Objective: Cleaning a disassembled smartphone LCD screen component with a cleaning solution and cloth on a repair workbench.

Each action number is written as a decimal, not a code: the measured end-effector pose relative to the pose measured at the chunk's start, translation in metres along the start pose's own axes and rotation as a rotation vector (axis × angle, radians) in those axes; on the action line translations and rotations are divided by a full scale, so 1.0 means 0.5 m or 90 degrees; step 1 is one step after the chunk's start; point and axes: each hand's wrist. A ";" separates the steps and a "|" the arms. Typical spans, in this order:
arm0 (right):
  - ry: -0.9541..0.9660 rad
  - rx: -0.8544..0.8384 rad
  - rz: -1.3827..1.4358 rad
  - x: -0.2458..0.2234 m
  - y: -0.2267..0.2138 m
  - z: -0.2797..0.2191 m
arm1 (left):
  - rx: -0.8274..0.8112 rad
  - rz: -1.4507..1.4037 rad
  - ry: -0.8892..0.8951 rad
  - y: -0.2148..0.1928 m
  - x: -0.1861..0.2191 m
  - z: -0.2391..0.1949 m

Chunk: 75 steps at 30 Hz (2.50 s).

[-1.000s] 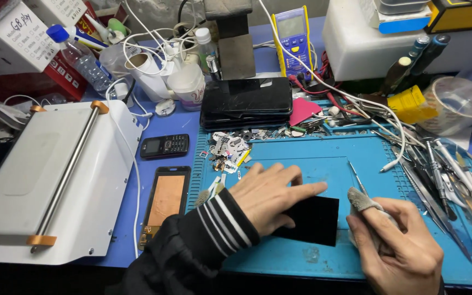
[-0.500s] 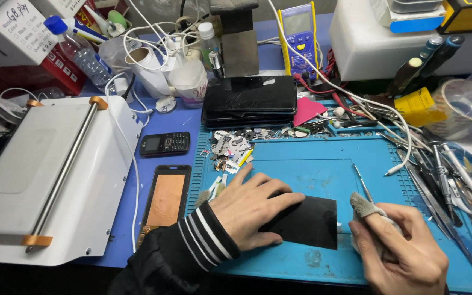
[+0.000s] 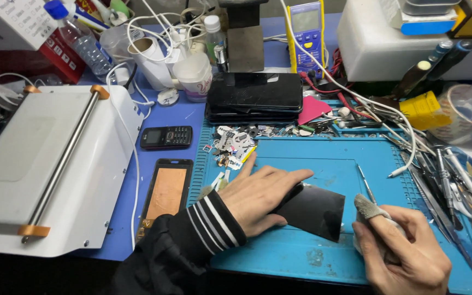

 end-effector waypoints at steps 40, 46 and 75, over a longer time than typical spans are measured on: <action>-0.426 -0.572 -0.268 -0.095 0.087 0.128 | 0.474 0.177 -0.172 0.155 0.052 -0.188; -0.456 -0.634 -0.228 -0.088 0.085 0.136 | 0.472 0.219 -0.176 0.164 0.051 -0.190; -0.556 -0.701 -0.250 -0.078 0.081 0.164 | 0.478 0.197 -0.195 0.163 0.053 -0.182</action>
Point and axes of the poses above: each hand's wrist, its own z-axis towards the middle knuckle, its own y-axis out of the palm, x = y × z, and after that the axes turned 13 degrees about -y, right-handed
